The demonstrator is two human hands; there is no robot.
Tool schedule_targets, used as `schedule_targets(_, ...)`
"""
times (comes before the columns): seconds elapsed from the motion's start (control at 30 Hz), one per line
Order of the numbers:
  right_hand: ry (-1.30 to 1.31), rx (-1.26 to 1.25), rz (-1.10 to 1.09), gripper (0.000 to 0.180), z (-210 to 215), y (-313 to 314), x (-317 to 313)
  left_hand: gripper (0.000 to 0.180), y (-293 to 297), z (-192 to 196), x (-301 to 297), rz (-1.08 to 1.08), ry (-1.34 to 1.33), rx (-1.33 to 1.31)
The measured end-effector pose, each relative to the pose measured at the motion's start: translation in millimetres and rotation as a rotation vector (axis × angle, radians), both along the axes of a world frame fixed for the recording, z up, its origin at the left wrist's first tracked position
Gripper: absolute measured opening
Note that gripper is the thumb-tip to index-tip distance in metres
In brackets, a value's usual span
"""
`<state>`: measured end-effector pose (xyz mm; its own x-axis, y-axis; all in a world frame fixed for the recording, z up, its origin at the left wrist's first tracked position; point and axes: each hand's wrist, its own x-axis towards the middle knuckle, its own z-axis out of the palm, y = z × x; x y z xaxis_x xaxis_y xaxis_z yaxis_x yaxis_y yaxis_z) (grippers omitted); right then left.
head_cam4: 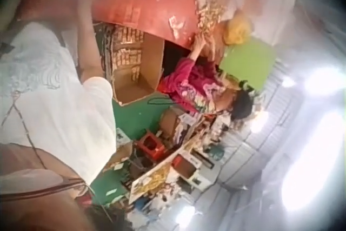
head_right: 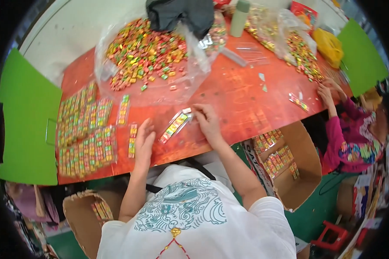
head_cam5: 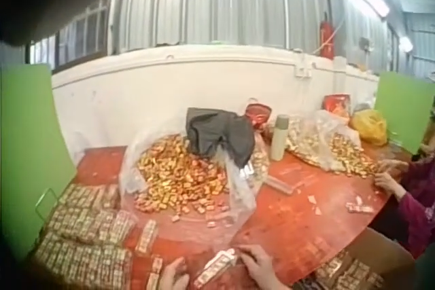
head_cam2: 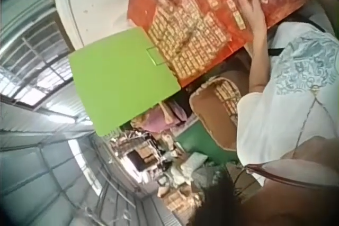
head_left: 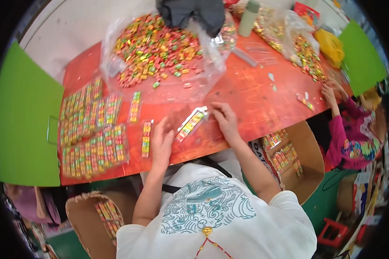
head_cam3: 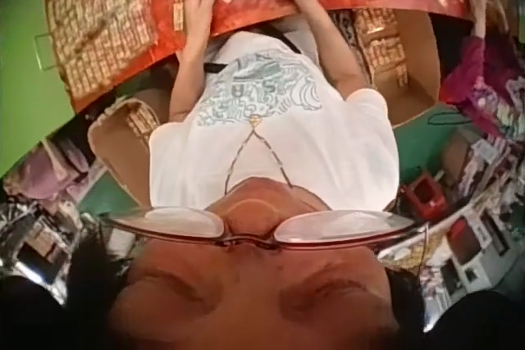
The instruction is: Packaging small colourful items into clear plastic trays at a workshop table.
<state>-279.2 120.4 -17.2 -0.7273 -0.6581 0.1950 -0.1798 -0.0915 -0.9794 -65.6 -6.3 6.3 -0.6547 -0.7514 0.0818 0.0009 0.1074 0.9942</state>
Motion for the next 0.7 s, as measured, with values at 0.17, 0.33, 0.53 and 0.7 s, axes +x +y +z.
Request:
schedule_targets(0.17, 0.015, -0.007, 0.016, 0.025, -13, 1, -4, 0.070, 23, 13, -13, 0.014, -0.513, -0.911)
schedule_targets(0.33, -0.029, 0.024, 0.020, 0.026, -5, 10, -2, 0.070, 30, 4, -33, -0.040, -0.702, -1.106)
schedule_targets(0.53, -0.086, 0.023, 0.059, 0.027, -3, 13, -3, 0.063, 30, 21, -15, 0.027, -0.529, -0.929)
schedule_targets(0.7, -0.083, 0.021, 0.085, 0.027, 0, 11, -3, 0.064, 12, 32, 26, 0.265, -0.557, -0.914)
